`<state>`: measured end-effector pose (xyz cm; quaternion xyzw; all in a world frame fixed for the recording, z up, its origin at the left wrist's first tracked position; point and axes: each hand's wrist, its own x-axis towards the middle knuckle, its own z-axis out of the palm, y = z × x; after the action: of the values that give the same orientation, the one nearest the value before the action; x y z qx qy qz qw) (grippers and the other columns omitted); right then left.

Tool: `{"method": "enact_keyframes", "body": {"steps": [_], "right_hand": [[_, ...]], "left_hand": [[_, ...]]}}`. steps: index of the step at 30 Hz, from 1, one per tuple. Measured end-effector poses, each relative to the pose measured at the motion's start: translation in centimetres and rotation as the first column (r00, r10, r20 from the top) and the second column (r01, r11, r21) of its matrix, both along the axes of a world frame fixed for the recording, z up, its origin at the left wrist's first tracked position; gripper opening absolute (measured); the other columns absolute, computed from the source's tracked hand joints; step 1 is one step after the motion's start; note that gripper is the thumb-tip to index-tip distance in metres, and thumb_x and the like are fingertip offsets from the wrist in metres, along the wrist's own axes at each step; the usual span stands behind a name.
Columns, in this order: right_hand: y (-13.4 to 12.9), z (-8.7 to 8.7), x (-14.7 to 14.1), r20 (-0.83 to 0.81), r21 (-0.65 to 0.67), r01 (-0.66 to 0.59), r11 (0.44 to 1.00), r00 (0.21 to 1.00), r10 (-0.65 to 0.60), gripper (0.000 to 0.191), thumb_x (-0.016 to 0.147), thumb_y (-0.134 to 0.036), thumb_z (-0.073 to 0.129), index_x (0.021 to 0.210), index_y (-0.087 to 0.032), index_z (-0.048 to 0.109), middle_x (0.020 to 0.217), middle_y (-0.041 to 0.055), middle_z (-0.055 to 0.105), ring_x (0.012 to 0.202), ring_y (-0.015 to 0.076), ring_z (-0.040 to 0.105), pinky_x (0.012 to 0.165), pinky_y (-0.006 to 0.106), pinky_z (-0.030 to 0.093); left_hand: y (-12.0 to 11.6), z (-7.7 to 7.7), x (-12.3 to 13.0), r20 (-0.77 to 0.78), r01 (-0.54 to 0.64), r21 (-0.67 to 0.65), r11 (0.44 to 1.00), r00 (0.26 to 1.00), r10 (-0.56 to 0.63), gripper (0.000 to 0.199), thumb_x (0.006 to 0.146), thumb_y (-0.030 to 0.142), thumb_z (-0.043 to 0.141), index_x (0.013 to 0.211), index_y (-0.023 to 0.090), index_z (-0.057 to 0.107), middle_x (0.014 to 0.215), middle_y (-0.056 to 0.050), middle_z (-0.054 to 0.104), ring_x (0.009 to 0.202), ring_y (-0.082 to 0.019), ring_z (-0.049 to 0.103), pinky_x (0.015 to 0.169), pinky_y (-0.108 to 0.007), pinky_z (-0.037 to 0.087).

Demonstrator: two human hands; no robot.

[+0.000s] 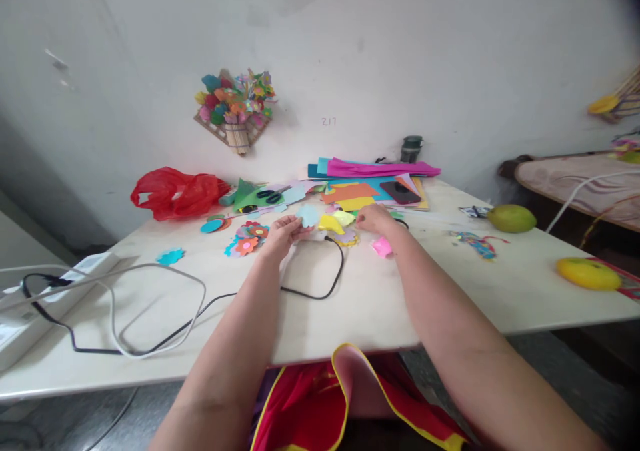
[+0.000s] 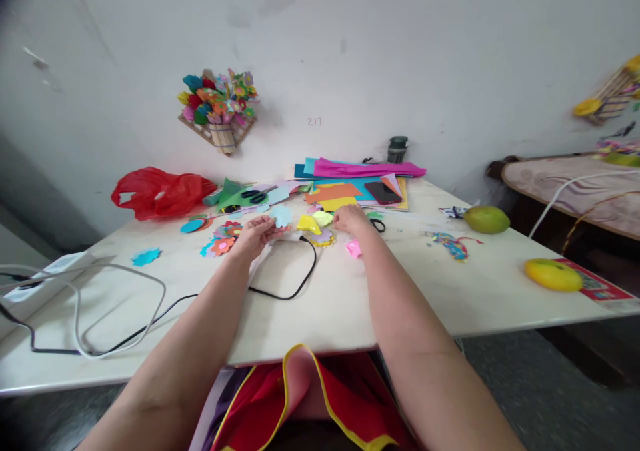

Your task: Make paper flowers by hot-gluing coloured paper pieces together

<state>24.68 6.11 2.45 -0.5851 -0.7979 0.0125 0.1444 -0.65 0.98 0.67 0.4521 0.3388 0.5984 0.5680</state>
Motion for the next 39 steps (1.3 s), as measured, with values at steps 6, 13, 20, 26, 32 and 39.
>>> {"method": "enact_keyframes", "body": {"steps": [6,13,20,26,32,39], "right_hand": [[-0.1,0.4,-0.7,-0.684,-0.089,-0.187,0.978,0.725,0.077,0.012,0.062,-0.022,0.066,0.070,-0.014,0.065,0.065,0.0012,0.064,0.060,0.0122,0.056,0.060,0.025,0.042],[-1.8,1.7,-3.3,-0.898,-0.036,-0.375,0.926,0.418,0.135,0.020,0.053,-0.015,0.070,0.071,-0.014,0.062,0.073,0.0023,0.066,0.072,0.0130,0.060,0.070,0.027,0.047],[-1.9,1.6,-4.0,-0.825,-0.003,-0.389,0.921,0.522,0.217,0.023,0.071,-0.035,0.063,0.073,-0.013,0.065,0.072,0.0033,0.064,0.063,0.0098,0.055,0.066,0.025,0.046],[-2.3,1.8,-4.4,-0.865,0.026,-0.420,0.907,0.445,0.231,0.040,0.074,-0.051,0.057,0.067,-0.012,0.061,0.063,0.0019,0.059,0.052,0.0066,0.048,0.052,0.020,0.040],[-3.1,2.4,-4.7,-0.882,-0.013,-0.375,0.927,0.441,0.166,0.031,0.059,-0.041,0.072,0.068,-0.013,0.062,0.059,-0.0006,0.057,0.051,0.0069,0.047,0.051,0.020,0.040],[-2.4,1.9,-4.6,-0.876,0.044,-0.430,0.902,0.418,0.242,0.028,0.073,-0.040,0.059,0.067,-0.013,0.061,0.067,0.0029,0.062,0.053,0.0067,0.049,0.054,0.021,0.042]], "left_hand": [[-0.3,0.1,0.1,-0.020,0.015,0.018,1.000,1.000,-0.015,0.022,0.062,0.021,0.073,0.070,0.013,0.054,0.061,-0.002,0.063,0.063,-0.017,0.066,0.058,-0.025,0.053],[-0.3,0.1,0.2,-0.020,0.019,0.018,1.000,1.000,-0.019,0.023,0.060,0.021,0.074,0.069,0.013,0.055,0.060,-0.001,0.062,0.061,-0.016,0.066,0.059,-0.025,0.053],[-0.3,0.1,0.3,-0.035,0.015,0.007,1.000,0.999,-0.015,0.023,0.061,0.022,0.074,0.070,0.013,0.054,0.060,-0.001,0.062,0.063,-0.017,0.066,0.060,-0.026,0.053],[-0.3,0.1,0.3,-0.045,0.023,0.012,1.000,0.999,-0.023,0.026,0.059,0.024,0.075,0.070,0.012,0.054,0.059,0.000,0.060,0.061,-0.017,0.066,0.059,-0.026,0.053],[-0.2,0.0,0.3,-0.053,0.029,0.015,0.999,0.998,-0.028,0.026,0.060,0.024,0.075,0.071,0.013,0.054,0.061,-0.001,0.061,0.062,-0.016,0.066,0.059,-0.025,0.053],[-0.1,-0.2,0.3,-0.055,0.029,0.020,0.999,0.998,-0.028,0.025,0.061,0.023,0.074,0.071,0.012,0.054,0.061,-0.001,0.061,0.062,-0.016,0.066,0.060,-0.026,0.053]]}}
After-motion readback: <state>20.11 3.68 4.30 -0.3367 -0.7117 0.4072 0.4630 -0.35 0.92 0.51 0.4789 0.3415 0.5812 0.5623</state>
